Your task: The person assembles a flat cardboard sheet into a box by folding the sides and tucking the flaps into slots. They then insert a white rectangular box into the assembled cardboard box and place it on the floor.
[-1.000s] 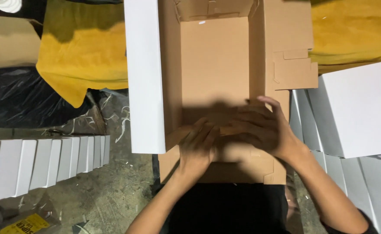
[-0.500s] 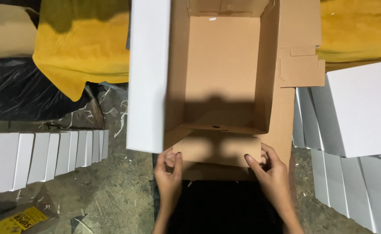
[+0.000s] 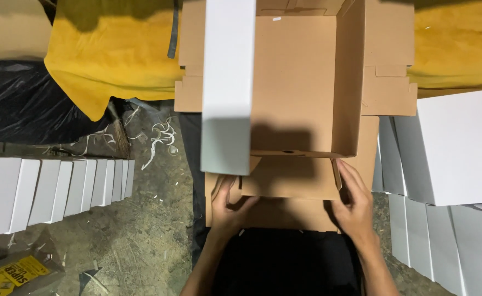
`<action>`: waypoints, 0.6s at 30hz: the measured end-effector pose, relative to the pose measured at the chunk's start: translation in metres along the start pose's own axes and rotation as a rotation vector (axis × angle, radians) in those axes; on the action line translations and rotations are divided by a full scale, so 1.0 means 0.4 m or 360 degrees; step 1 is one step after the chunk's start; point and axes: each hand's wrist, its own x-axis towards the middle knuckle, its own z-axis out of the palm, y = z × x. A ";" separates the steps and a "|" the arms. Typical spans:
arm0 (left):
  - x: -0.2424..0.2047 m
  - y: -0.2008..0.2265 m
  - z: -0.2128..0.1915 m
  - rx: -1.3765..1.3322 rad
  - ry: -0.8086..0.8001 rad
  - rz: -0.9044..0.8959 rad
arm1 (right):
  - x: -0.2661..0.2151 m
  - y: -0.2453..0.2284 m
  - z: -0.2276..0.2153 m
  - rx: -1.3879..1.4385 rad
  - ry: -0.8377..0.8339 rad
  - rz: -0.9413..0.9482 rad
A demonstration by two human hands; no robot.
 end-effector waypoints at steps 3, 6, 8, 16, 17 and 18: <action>0.001 -0.006 0.003 -0.0042 -0.0022 -0.0018 | 0.032 0.009 -0.001 -0.0058 0.0123 -0.0007; -0.039 -0.076 0.028 -0.0040 0.0008 -0.0163 | 0.062 -0.025 0.011 0.0015 0.0278 0.0136; 0.015 -0.051 -0.024 -0.0434 -0.0296 -0.0542 | 0.042 0.065 0.021 0.0041 0.0333 0.0181; 0.043 -0.016 0.115 0.1717 0.0305 0.1064 | 0.098 0.045 0.007 0.0086 0.0488 0.0251; 0.062 0.052 0.129 0.1613 0.0196 0.1132 | 0.096 0.047 0.004 0.0071 0.0451 0.0229; 0.074 0.121 0.141 0.1511 0.0089 0.1185 | 0.092 0.047 -0.001 0.0056 0.0401 0.0207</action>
